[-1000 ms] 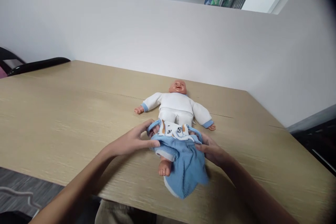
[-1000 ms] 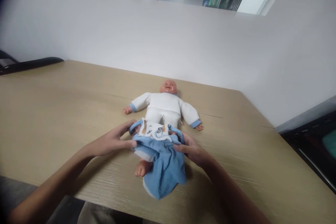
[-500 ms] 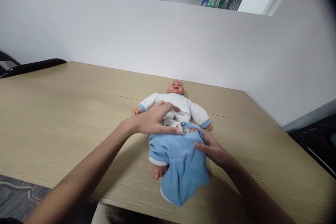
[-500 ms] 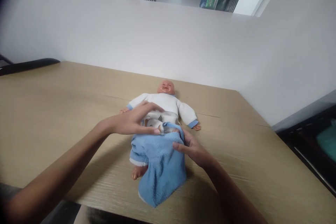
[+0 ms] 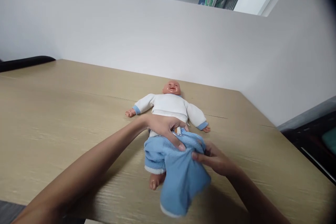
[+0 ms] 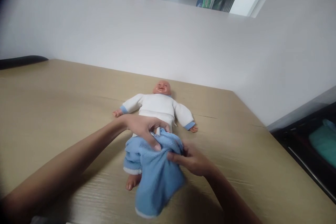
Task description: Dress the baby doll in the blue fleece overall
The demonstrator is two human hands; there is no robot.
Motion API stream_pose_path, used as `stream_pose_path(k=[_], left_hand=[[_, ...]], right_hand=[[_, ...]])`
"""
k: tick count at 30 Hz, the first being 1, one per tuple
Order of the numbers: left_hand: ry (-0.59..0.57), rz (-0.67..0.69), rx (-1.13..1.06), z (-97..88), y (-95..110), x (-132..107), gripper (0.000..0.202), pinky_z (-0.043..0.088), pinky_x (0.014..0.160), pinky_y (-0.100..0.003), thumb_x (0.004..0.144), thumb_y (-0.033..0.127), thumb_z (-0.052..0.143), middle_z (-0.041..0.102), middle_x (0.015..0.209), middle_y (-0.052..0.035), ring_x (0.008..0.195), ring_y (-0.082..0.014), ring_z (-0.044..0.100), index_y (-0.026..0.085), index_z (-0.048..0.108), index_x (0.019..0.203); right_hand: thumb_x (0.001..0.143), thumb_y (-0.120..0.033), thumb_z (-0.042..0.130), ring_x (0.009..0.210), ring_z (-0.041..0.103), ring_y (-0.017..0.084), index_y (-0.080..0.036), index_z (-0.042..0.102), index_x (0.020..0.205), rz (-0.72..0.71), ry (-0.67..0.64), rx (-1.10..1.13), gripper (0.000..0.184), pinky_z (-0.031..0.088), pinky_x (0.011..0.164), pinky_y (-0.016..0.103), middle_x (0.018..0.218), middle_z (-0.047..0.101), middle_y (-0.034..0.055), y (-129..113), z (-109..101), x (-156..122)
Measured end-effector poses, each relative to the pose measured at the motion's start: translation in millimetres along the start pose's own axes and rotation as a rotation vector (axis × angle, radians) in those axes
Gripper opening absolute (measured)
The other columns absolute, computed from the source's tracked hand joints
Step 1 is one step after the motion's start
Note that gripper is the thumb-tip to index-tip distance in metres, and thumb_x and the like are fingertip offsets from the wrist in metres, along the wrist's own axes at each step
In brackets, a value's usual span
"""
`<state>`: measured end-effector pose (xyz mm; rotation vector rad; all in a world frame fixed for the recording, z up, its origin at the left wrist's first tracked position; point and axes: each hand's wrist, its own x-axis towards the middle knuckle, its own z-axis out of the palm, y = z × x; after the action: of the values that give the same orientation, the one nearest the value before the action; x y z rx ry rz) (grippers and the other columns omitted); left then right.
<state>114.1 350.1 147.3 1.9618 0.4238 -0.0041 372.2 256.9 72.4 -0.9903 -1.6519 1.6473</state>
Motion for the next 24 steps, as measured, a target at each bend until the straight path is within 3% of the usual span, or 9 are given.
stream_pose_path(k=[3, 5, 8, 10, 13, 16, 19, 21, 24], left_hand=[[-0.100, -0.021, -0.141, 0.1, -15, 2, 0.046, 0.051, 0.072, -0.027, 0.073, 0.055, 0.091, 0.069, 0.086, 0.0019, 0.079, -0.0178, 0.065, 0.019, 0.070, 0.092], [-0.122, -0.041, -0.176, -0.4, -23, 2, 0.044, 0.053, 0.070, -0.027, 0.073, 0.056, 0.091, 0.069, 0.082, 0.0017, 0.075, -0.0177, 0.066, 0.018, 0.071, 0.085], [-0.099, 0.040, -0.220, -1.4, -28, 1, 0.041, 0.056, 0.087, -0.028, 0.082, 0.051, 0.085, 0.074, 0.100, -0.0003, 0.093, -0.0201, 0.070, 0.019, 0.073, 0.104], [-0.057, 0.085, -0.213, -2.0, -27, -1, 0.041, 0.053, 0.098, -0.029, 0.087, 0.046, 0.081, 0.074, 0.112, -0.0008, 0.107, -0.0206, 0.070, 0.021, 0.070, 0.118], [-0.066, 0.080, -0.177, -1.5, -22, -1, 0.036, 0.055, 0.094, -0.028, 0.090, 0.044, 0.079, 0.074, 0.107, -0.0010, 0.103, -0.0201, 0.070, 0.019, 0.071, 0.115], [-0.209, 0.067, -0.238, 1.8, -20, 2, 0.041, 0.058, 0.082, -0.027, 0.078, 0.040, 0.091, 0.075, 0.095, 0.0005, 0.089, -0.0192, 0.070, 0.018, 0.073, 0.108], [-0.374, 0.049, -0.321, 6.9, -21, 4, 0.044, 0.060, 0.079, -0.028, 0.064, 0.038, 0.099, 0.078, 0.088, -0.0007, 0.083, -0.0206, 0.071, 0.016, 0.076, 0.095], [-0.385, 0.047, -0.343, 9.0, -23, 5, 0.041, 0.061, 0.085, -0.030, 0.065, 0.037, 0.099, 0.080, 0.091, -0.0032, 0.086, -0.0227, 0.073, 0.015, 0.078, 0.093], [-0.299, 0.083, -0.287, 7.8, -27, 4, 0.033, 0.062, 0.088, -0.033, 0.076, 0.041, 0.092, 0.081, 0.095, -0.0053, 0.090, -0.0241, 0.074, 0.014, 0.079, 0.093]], right_hand=[[0.090, -0.060, 0.078, 0.083, 0.068, 0.017, -0.025, 0.076, 0.118, 0.024, 0.155, 0.184, 0.045, 0.057, 0.079, 0.028, 0.097, 0.075, 0.0012, 4, 3, 3], [0.093, -0.060, 0.075, 0.089, 0.070, 0.018, -0.026, 0.074, 0.125, 0.060, 0.182, 0.202, 0.047, 0.057, 0.084, 0.028, 0.105, 0.077, 0.0024, 4, 4, 4], [0.094, -0.059, 0.074, 0.109, 0.071, 0.024, -0.026, 0.071, 0.134, 0.082, -0.071, 0.117, 0.053, 0.057, 0.096, 0.035, 0.120, 0.076, 0.0061, -2, 4, 0], [0.084, -0.059, 0.084, 0.111, 0.071, 0.028, -0.024, 0.072, 0.132, 0.093, -0.257, 0.049, 0.060, 0.058, 0.097, 0.039, 0.119, 0.077, 0.0073, -6, 4, -4], [0.074, -0.051, 0.094, 0.100, 0.071, 0.027, -0.023, 0.079, 0.112, 0.115, -0.341, -0.035, 0.049, 0.059, 0.090, 0.036, 0.106, 0.077, 0.0049, -9, 4, -8], [0.081, -0.049, 0.089, 0.083, 0.066, 0.016, -0.023, 0.078, 0.106, 0.060, -0.251, 0.079, 0.037, 0.055, 0.076, 0.025, 0.093, 0.073, 0.0009, -2, 5, -8], [0.080, -0.058, 0.089, 0.068, 0.058, 0.009, -0.023, 0.079, 0.101, 0.075, -0.015, 0.315, 0.042, 0.049, 0.065, 0.017, 0.079, 0.067, -0.0026, 10, 7, -6], [0.078, -0.063, 0.089, 0.070, 0.060, 0.009, -0.023, 0.080, 0.101, 0.153, 0.065, 0.408, 0.047, 0.050, 0.067, 0.017, 0.081, 0.069, -0.0021, 15, 7, -5], [0.084, -0.063, 0.084, 0.081, 0.065, 0.011, -0.026, 0.080, 0.113, 0.190, 0.024, 0.353, 0.047, 0.054, 0.076, 0.020, 0.096, 0.074, 0.0002, 11, 6, -6]])
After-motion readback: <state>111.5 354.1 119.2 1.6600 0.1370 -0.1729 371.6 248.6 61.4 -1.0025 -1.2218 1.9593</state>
